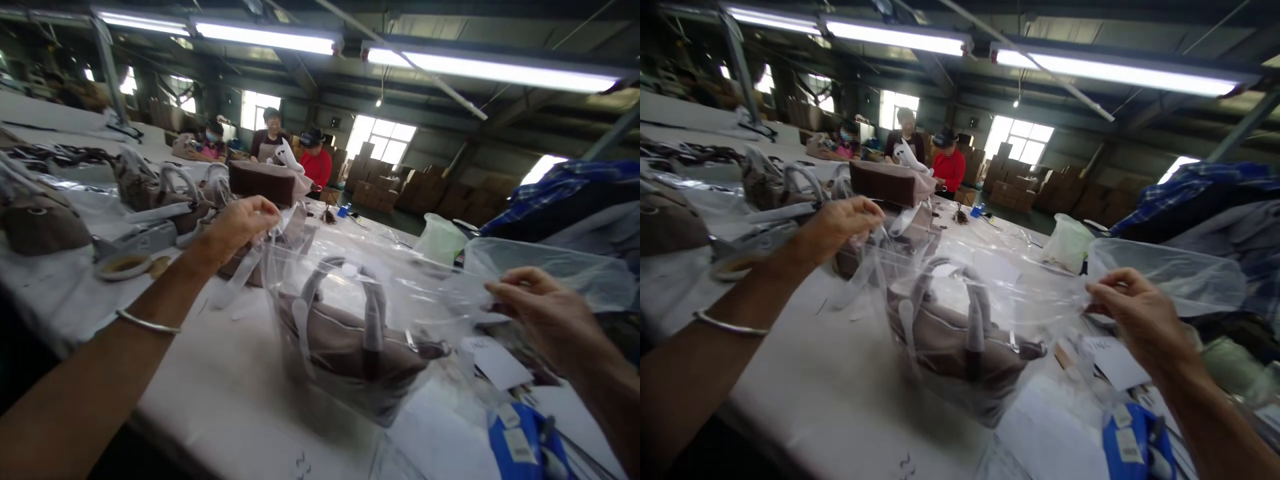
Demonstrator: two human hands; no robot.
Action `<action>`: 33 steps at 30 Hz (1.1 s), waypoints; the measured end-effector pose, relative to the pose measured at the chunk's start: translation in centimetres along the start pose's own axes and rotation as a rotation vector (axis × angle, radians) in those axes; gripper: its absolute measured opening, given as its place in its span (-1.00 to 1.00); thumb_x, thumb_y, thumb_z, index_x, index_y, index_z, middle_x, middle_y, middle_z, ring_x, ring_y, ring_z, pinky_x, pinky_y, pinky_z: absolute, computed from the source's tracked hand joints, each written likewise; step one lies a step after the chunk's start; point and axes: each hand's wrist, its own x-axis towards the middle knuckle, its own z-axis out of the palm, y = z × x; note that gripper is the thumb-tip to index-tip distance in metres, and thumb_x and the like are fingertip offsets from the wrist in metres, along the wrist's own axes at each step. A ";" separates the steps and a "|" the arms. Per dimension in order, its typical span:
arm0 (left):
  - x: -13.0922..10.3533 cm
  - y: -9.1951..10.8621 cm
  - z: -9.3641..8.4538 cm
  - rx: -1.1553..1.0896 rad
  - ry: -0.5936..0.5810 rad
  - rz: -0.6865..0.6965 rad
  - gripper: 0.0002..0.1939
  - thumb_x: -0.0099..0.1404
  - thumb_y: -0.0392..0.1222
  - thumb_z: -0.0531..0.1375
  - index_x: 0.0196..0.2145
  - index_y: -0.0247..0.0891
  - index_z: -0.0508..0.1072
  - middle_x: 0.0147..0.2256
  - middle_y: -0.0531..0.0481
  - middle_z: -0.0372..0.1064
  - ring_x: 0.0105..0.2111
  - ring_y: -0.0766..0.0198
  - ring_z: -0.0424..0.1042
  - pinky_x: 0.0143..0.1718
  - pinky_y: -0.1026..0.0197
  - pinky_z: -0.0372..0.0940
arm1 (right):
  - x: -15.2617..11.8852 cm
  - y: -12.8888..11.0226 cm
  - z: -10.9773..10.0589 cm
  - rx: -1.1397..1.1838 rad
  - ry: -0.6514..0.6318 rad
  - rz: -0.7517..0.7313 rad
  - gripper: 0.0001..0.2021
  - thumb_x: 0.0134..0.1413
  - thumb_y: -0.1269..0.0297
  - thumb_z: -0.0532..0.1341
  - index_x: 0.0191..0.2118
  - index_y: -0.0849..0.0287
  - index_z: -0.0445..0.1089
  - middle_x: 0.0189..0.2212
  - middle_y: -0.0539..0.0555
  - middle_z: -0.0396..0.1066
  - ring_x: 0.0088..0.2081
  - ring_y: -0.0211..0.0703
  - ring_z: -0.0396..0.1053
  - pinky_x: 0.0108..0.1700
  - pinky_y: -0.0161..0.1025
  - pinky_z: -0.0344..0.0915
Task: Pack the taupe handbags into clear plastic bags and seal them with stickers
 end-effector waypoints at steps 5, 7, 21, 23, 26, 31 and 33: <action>-1.9 -2.4 2.8 0.092 -0.254 -0.200 -0.91 0.21 -0.23 0.23 -0.39 -0.27 0.38 -0.73 0.18 0.17 -0.74 0.42 0.15 -0.71 0.41 0.10 | -3.7 -0.9 2.0 -0.561 0.029 0.005 -0.95 0.04 0.22 0.26 -0.32 -0.03 0.40 -0.54 0.14 0.48 -0.54 0.13 0.44 -0.49 0.01 0.26; -2.3 -2.3 4.5 -0.059 -0.274 -0.197 -0.90 0.23 -0.22 0.21 -0.38 -0.25 0.33 -0.72 0.19 0.18 -0.75 0.43 0.15 -0.71 0.42 0.08 | -4.8 -4.1 3.0 -0.551 0.165 -0.117 -0.87 0.13 0.17 0.23 -0.19 -0.01 0.41 -0.31 0.19 0.52 -0.37 0.12 0.50 -0.40 -0.01 0.35; -2.8 -0.1 6.2 -0.421 -0.153 -0.237 -0.88 0.21 -0.29 0.26 -0.38 -0.29 0.33 -0.63 0.14 0.25 -0.69 0.44 0.28 -0.67 0.44 0.14 | -6.0 -11.1 11.6 -0.300 -0.419 -0.401 -0.44 0.01 0.08 0.40 0.14 0.07 0.36 0.10 0.17 0.41 0.03 0.12 0.43 0.04 0.02 0.39; -3.2 -0.1 6.1 -0.469 -0.208 -0.232 -0.86 0.21 -0.30 0.28 -0.38 -0.29 0.34 -0.66 0.18 0.20 -0.72 0.49 0.19 -0.69 0.46 0.08 | -6.7 -13.1 10.6 -0.163 -0.206 -0.413 -0.55 0.15 0.06 0.29 0.13 0.03 0.37 0.10 0.12 0.41 0.07 0.07 0.40 0.09 -0.01 0.36; -4.4 -0.3 5.5 -0.482 -0.380 -0.268 -0.83 0.18 -0.25 0.34 -0.32 -0.30 0.40 -0.70 0.25 0.06 -0.77 0.55 0.01 -0.74 0.47 -0.06 | -6.9 -14.6 11.4 0.039 -0.168 -0.303 -0.73 0.30 0.13 0.12 -0.03 0.06 0.48 -0.08 0.09 0.52 -0.07 -0.05 0.48 -0.02 -0.12 0.41; -6.8 -1.9 4.5 -0.364 -0.594 -0.332 -0.74 0.19 -0.08 0.36 -0.27 -0.29 0.46 -0.71 0.24 0.05 -0.78 0.54 -0.02 -0.76 0.44 -0.09 | -5.8 -13.5 17.8 0.086 -0.770 -0.013 -0.82 0.17 0.30 0.15 -0.30 0.15 0.51 -0.43 0.01 0.52 -0.44 -0.21 0.45 -0.42 -0.33 0.34; -7.5 -2.2 4.7 -0.351 -0.594 -0.323 -0.75 0.20 -0.07 0.35 -0.29 -0.28 0.46 -0.69 0.22 0.09 -0.77 0.53 0.00 -0.76 0.43 -0.08 | -5.4 -13.6 20.6 -0.034 -0.960 -0.102 -0.84 0.10 0.41 0.15 -0.41 0.18 0.49 -0.50 -0.01 0.47 -0.45 -0.23 0.40 -0.43 -0.34 0.28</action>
